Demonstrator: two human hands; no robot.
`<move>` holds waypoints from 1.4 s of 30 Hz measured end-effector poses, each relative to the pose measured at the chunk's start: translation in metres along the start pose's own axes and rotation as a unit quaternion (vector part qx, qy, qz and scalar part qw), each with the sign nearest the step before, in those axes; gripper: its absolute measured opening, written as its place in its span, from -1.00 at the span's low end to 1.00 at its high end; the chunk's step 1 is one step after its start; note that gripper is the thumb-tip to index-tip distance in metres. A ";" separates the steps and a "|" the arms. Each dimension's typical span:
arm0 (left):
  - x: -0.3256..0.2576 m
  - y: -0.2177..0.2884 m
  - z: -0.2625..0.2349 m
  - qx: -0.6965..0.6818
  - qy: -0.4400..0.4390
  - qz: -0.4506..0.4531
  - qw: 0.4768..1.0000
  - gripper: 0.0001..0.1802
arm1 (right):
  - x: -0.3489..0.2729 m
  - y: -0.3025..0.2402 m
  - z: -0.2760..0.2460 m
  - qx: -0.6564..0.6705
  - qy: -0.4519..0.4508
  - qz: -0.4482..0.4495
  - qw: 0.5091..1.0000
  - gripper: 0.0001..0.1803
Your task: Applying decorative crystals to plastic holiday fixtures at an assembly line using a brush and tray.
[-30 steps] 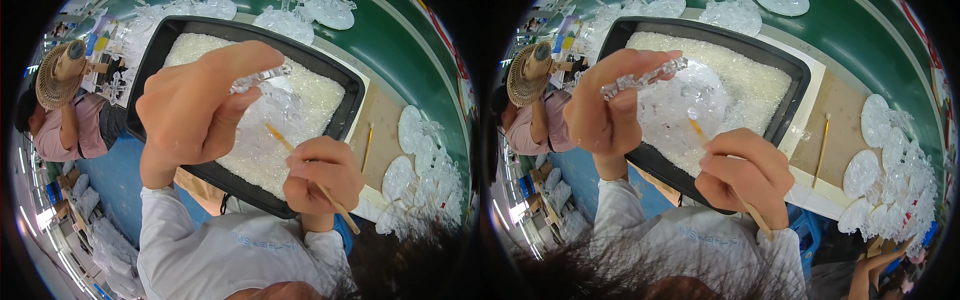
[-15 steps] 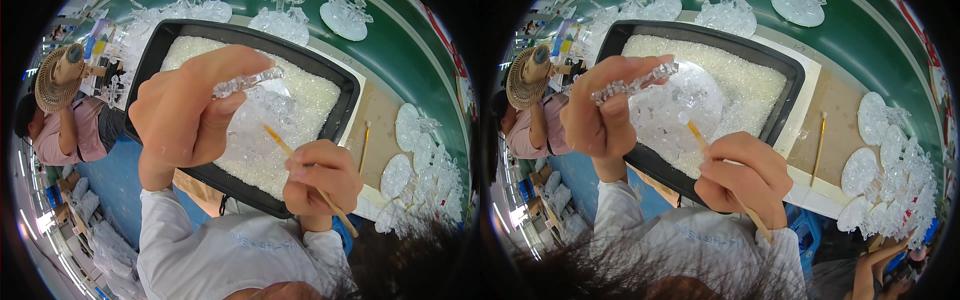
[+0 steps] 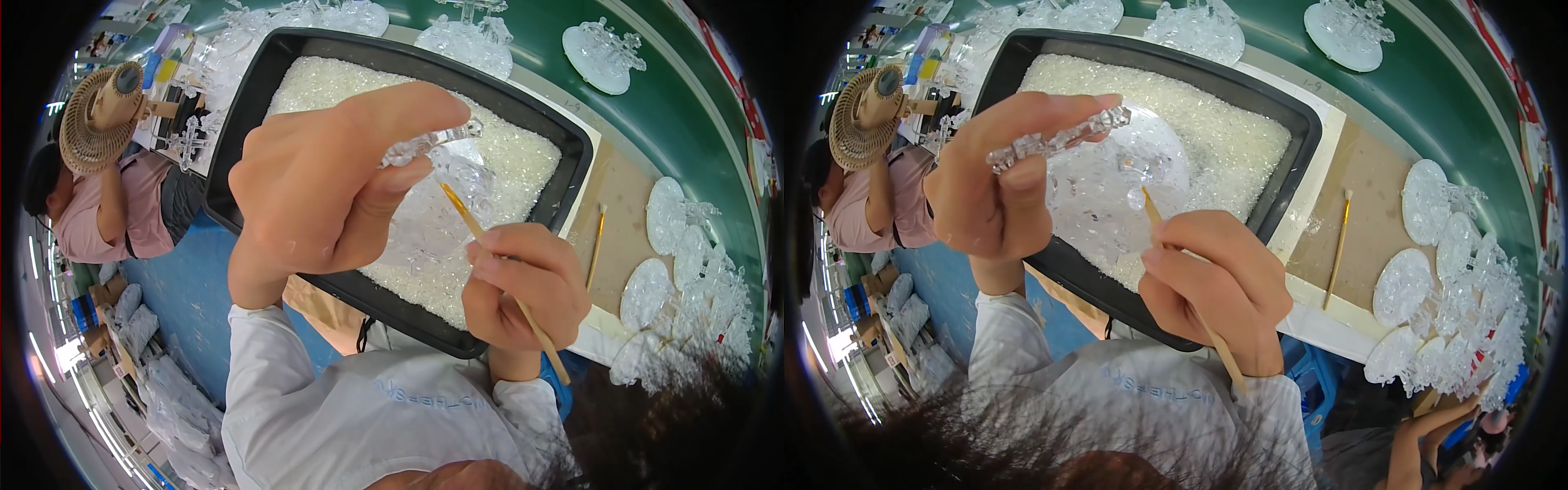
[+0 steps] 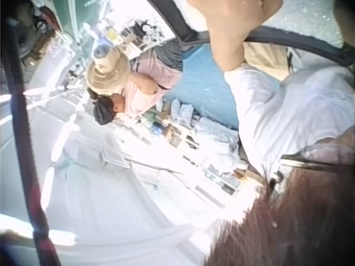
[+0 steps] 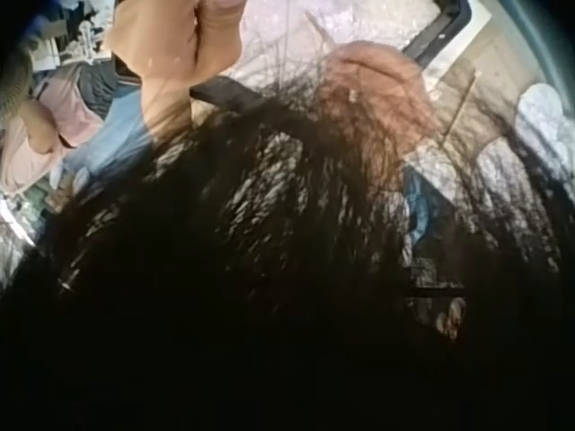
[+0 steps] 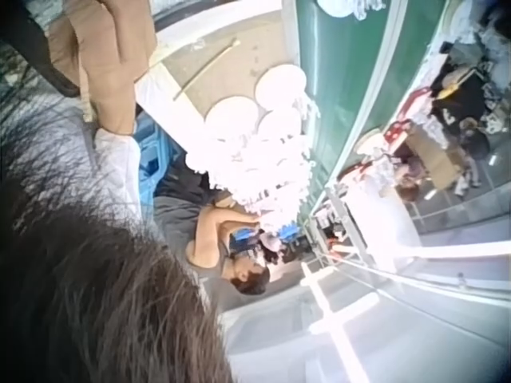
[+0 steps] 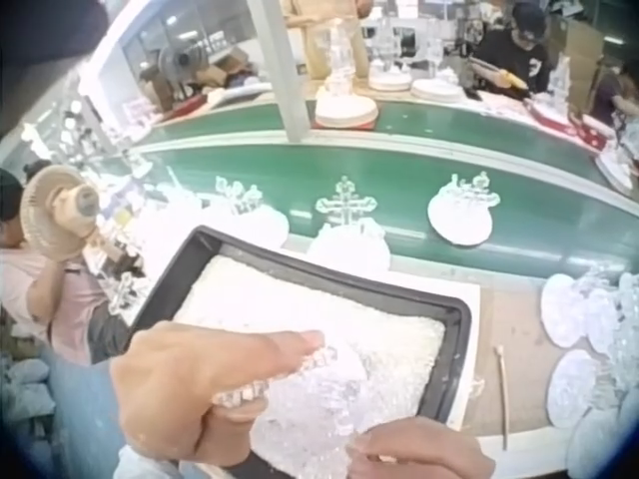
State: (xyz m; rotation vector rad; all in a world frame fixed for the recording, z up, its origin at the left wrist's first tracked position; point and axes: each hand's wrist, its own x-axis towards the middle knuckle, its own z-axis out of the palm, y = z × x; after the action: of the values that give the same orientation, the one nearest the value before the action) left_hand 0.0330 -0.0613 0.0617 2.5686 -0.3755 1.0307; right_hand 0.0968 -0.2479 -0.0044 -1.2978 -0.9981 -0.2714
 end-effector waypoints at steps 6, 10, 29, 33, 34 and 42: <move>-0.003 -0.003 0.001 -0.021 0.007 0.000 1.000 -0.69 | -0.004 -0.002 -0.004 -0.001 0.005 0.000 1.000 -0.80; -0.001 -0.002 -0.001 0.002 0.006 0.007 1.000 -0.70 | -0.007 0.001 -0.004 -0.030 0.006 0.000 1.000 -0.92; -0.003 -0.008 -0.004 -0.050 -0.021 0.025 0.998 -0.71 | -0.005 0.000 -0.003 0.002 -0.008 -0.012 1.000 -0.91; -0.005 -0.007 -0.004 -0.056 -0.010 0.026 0.998 -0.71 | -0.010 -0.001 -0.009 0.046 -0.028 -0.051 0.997 -0.92; -0.005 -0.006 -0.003 -0.056 -0.010 0.026 0.998 -0.71 | -0.009 -0.002 -0.006 0.032 -0.006 -0.033 0.999 -0.92; -0.002 -0.006 -0.003 -0.052 0.008 0.030 0.998 -0.69 | -0.010 0.002 -0.007 0.055 0.011 -0.029 0.998 -0.93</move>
State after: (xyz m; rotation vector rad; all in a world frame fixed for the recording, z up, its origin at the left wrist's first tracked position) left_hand 0.0321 -0.0542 0.0607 2.4685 -0.4906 1.0238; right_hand 0.0953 -0.2571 -0.0125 -1.1664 -1.0188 -0.2705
